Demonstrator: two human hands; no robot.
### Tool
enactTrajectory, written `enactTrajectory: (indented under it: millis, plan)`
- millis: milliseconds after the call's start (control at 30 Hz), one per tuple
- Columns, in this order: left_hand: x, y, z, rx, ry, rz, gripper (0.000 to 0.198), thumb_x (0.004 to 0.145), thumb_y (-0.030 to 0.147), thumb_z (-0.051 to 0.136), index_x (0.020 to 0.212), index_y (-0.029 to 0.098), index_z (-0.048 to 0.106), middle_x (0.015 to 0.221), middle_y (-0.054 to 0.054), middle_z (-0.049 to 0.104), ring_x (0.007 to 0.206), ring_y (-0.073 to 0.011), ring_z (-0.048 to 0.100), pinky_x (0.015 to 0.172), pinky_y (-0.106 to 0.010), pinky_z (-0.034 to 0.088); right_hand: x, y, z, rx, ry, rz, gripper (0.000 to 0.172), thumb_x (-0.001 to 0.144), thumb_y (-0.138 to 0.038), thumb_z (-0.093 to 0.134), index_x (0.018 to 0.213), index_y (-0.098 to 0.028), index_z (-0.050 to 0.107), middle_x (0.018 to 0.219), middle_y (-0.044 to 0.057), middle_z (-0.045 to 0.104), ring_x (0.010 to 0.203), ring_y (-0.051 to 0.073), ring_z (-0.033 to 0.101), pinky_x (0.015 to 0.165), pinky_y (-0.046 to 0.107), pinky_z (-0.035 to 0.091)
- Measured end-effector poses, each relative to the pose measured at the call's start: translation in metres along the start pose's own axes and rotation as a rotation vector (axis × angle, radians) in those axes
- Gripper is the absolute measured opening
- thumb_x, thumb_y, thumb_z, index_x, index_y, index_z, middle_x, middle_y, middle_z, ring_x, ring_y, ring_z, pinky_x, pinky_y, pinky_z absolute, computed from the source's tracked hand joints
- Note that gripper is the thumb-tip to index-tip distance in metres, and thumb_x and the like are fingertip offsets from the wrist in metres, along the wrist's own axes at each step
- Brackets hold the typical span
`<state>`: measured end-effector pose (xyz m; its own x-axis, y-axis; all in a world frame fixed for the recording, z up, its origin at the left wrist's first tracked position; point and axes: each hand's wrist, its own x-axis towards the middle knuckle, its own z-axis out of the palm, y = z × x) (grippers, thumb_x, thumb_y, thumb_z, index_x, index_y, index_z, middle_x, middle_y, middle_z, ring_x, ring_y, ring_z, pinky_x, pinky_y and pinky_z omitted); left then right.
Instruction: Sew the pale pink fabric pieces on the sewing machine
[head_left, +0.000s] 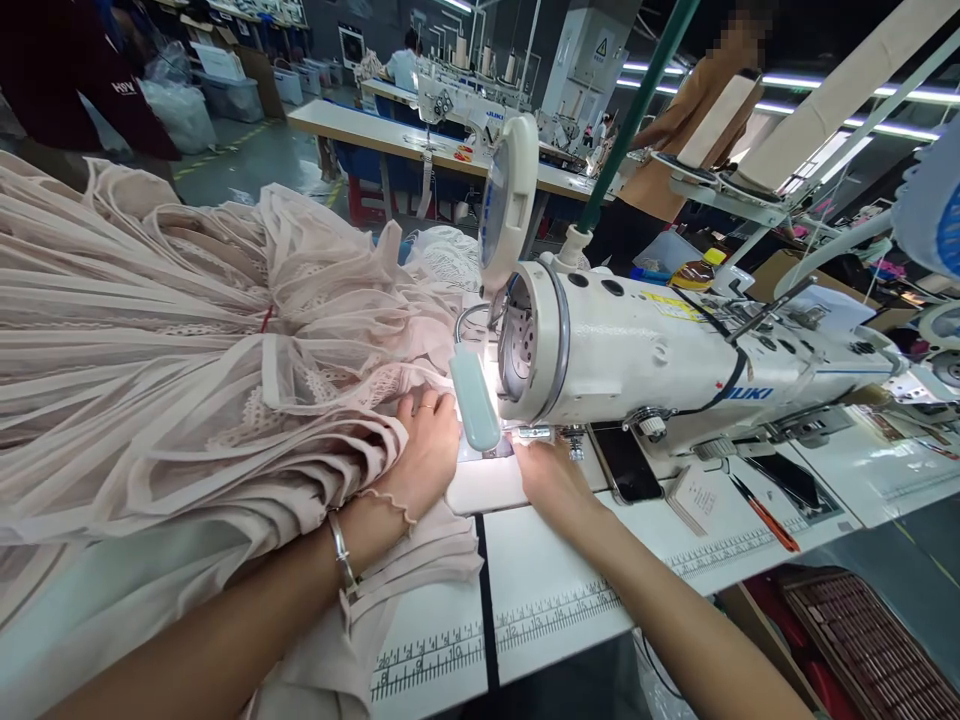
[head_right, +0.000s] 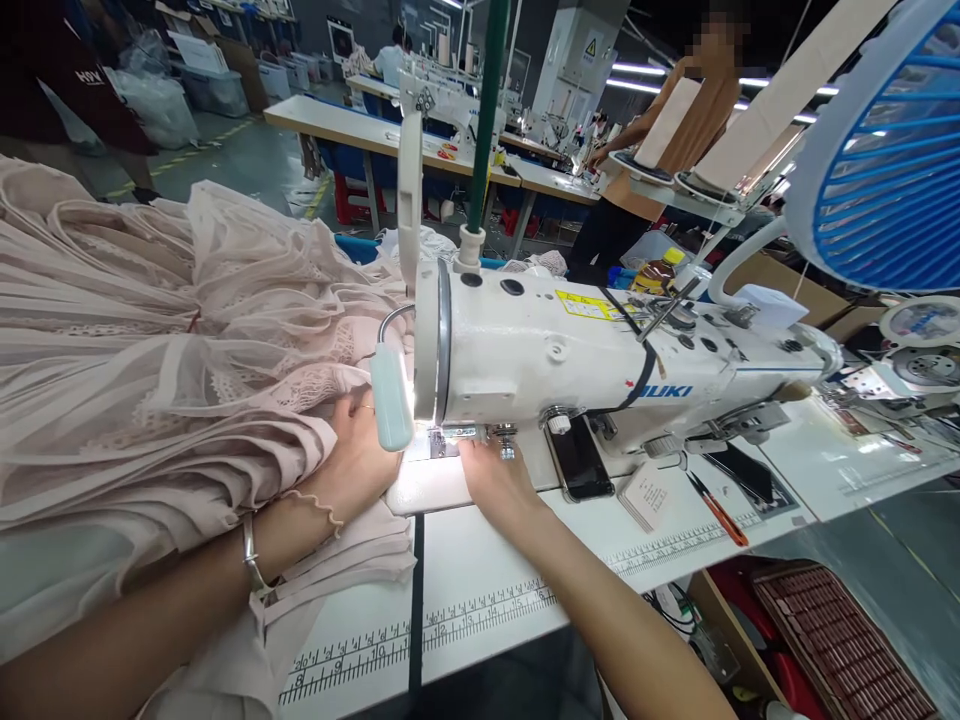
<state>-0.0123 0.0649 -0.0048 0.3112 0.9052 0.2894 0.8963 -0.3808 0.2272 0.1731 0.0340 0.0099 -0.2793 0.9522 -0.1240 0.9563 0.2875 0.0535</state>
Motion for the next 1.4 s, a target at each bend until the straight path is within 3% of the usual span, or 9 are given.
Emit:
enactTrajectory:
  millis: [167, 367, 467, 633, 767, 867, 1000, 1167, 1400]
  plan:
    - [-0.011, 0.005, -0.005, 0.104, 0.048, 0.131, 0.025, 0.089, 0.013, 0.036, 0.088, 0.015, 0.062, 0.086, -0.014, 0.061, 0.094, -0.0306, 0.053, 0.087, -0.049, 0.039, -0.001, 0.006, 0.004, 0.064, 0.067, 0.020, 0.030, 0.089, -0.003, 0.038, 0.095, -0.020, 0.062, 0.087, 0.008, 0.065, 0.087, 0.022, 0.057, 0.081, 0.034, 0.040]
    - [-0.071, 0.018, -0.044, 0.206, -0.064, 0.439, 0.021, 0.088, 0.011, 0.042, 0.081, 0.018, 0.060, 0.081, -0.008, 0.059, 0.079, -0.0236, 0.055, 0.081, -0.041, 0.042, -0.027, -0.018, -0.003, 0.176, 0.224, -0.757, 0.027, 0.096, -0.040, 0.047, 0.089, -0.017, 0.059, 0.087, 0.006, 0.062, 0.083, 0.020, 0.052, 0.074, 0.032, 0.041]
    - [-0.091, 0.009, -0.070, 0.241, -0.052, 0.443, 0.025, 0.083, 0.004, 0.042, 0.076, 0.018, 0.060, 0.078, -0.008, 0.059, 0.078, -0.0248, 0.056, 0.080, -0.041, 0.042, -0.044, -0.028, -0.007, 0.156, 0.225, -0.839, 0.016, 0.096, -0.023, 0.048, 0.085, -0.018, 0.058, 0.077, 0.003, 0.060, 0.080, 0.018, 0.050, 0.070, 0.031, 0.039]
    - [-0.099, -0.010, -0.090, 0.373, 0.130, 0.448, 0.036, 0.079, -0.006, 0.035, 0.078, 0.017, 0.063, 0.080, -0.008, 0.062, 0.081, -0.0252, 0.058, 0.085, -0.040, 0.043, -0.071, -0.024, -0.006, 0.501, 0.139, -0.698, 0.012, 0.092, -0.013, 0.047, 0.086, -0.019, 0.055, 0.089, 0.007, 0.063, 0.089, 0.018, 0.055, 0.079, 0.031, 0.044]
    - [-0.103, -0.008, -0.081, 0.268, 0.184, 0.571, 0.036, 0.082, -0.008, 0.036, 0.077, 0.018, 0.061, 0.066, 0.000, 0.056, 0.061, -0.0171, 0.053, 0.075, -0.035, 0.044, -0.081, -0.018, -0.001, 1.324, -0.005, -0.199, 0.007, 0.083, -0.020, 0.056, 0.080, -0.020, 0.050, 0.092, 0.005, 0.065, 0.082, 0.015, 0.061, 0.072, 0.027, 0.049]
    - [-0.100, 0.001, -0.074, 0.227, 0.233, 0.673, 0.029, 0.088, 0.000, 0.042, 0.103, 0.015, 0.062, 0.094, -0.006, 0.067, 0.090, -0.0209, 0.062, 0.091, -0.038, 0.043, -0.078, -0.017, 0.000, 1.795, -0.265, 0.201, 0.017, 0.079, -0.031, 0.063, 0.079, -0.019, 0.051, 0.077, 0.001, 0.065, 0.064, 0.013, 0.061, 0.061, 0.026, 0.051]
    - [-0.087, 0.012, -0.060, 0.237, 0.173, 0.774, 0.035, 0.090, 0.002, 0.041, 0.119, 0.011, 0.057, 0.124, -0.012, 0.063, 0.119, -0.0252, 0.055, 0.108, -0.043, 0.033, -0.072, -0.017, -0.003, 1.999, -0.514, 0.326, 0.033, 0.075, -0.042, 0.070, 0.088, -0.013, 0.058, 0.073, 0.003, 0.067, 0.061, 0.012, 0.065, 0.063, 0.025, 0.055]
    - [-0.063, 0.021, -0.051, 0.369, -0.021, 0.595, 0.040, 0.087, 0.001, 0.038, 0.121, 0.009, 0.057, 0.101, -0.013, 0.067, 0.089, -0.0263, 0.063, 0.080, -0.042, 0.047, -0.081, -0.012, -0.004, 1.736, -0.395, 0.273, 0.036, 0.082, -0.051, 0.060, 0.093, -0.018, 0.052, 0.074, 0.005, 0.071, 0.046, 0.014, 0.062, 0.046, 0.025, 0.049]
    - [-0.045, 0.032, -0.046, 0.412, 0.009, 0.584, 0.030, 0.083, -0.005, 0.042, 0.090, 0.009, 0.067, 0.096, -0.014, 0.064, 0.093, -0.0266, 0.059, 0.080, -0.040, 0.046, -0.128, 0.095, -0.004, 0.272, 0.594, 0.446, 0.032, 0.088, -0.046, 0.043, 0.084, -0.018, 0.059, 0.084, 0.015, 0.067, 0.081, 0.029, 0.062, 0.076, 0.046, 0.049]
